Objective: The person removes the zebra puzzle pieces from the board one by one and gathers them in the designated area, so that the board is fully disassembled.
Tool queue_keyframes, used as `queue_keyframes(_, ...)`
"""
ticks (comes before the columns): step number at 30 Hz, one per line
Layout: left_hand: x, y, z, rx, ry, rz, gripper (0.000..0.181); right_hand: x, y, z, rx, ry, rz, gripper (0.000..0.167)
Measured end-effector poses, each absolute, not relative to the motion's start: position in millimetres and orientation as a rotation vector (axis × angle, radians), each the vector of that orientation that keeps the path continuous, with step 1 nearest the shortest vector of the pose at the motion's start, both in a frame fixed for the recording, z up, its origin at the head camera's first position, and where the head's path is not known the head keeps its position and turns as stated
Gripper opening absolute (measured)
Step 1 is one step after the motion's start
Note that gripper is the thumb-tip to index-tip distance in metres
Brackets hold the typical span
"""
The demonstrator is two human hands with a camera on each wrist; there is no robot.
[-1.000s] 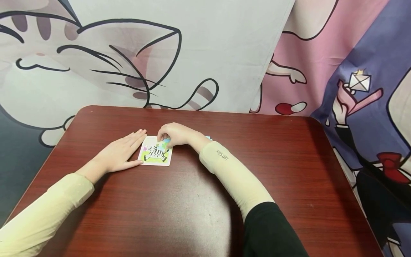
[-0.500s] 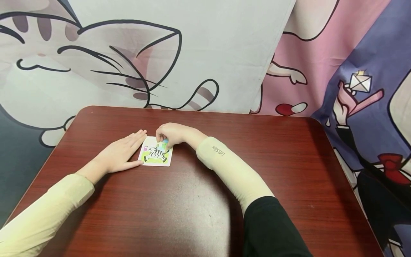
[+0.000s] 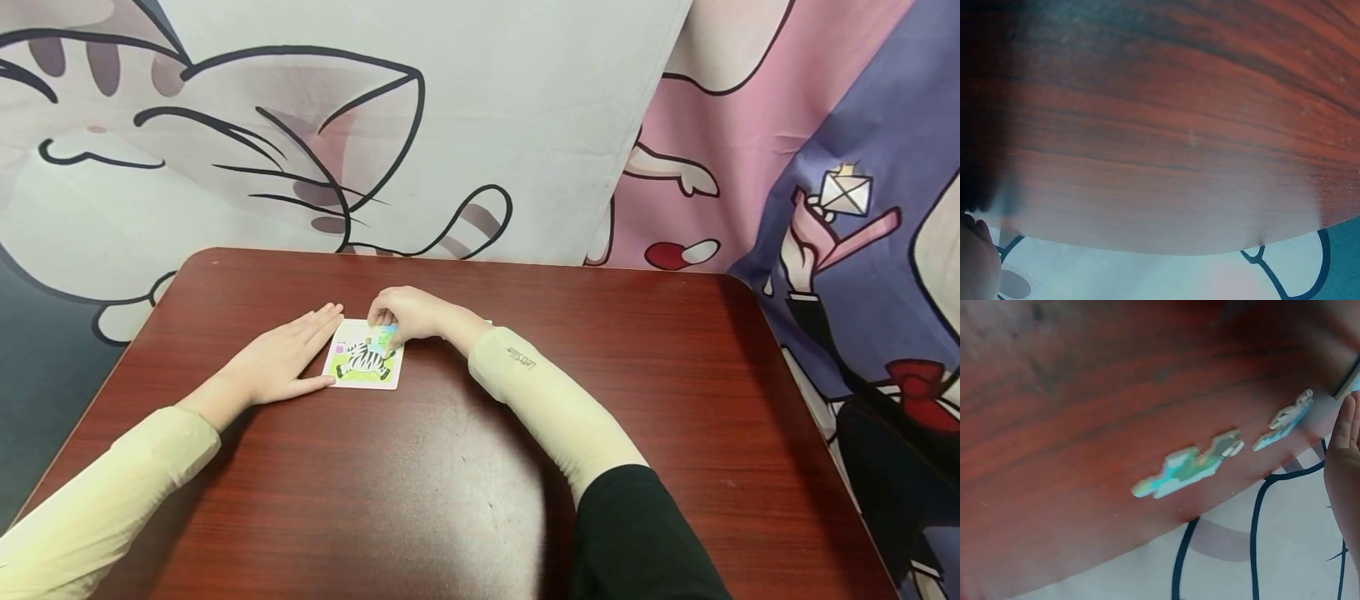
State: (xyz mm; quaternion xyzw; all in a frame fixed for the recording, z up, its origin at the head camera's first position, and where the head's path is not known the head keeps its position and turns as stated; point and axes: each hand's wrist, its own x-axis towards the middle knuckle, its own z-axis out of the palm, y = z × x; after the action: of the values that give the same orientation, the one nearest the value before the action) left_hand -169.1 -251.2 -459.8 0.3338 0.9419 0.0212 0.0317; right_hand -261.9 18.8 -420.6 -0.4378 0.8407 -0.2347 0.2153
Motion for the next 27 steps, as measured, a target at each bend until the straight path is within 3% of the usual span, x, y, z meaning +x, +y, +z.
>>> queue_keyframes(27,-169.1,-251.5,-460.3,1.018,2.893,0.061,0.097,-252.3,25.5,-420.9,-1.185,2.469,-0.598,0.030)
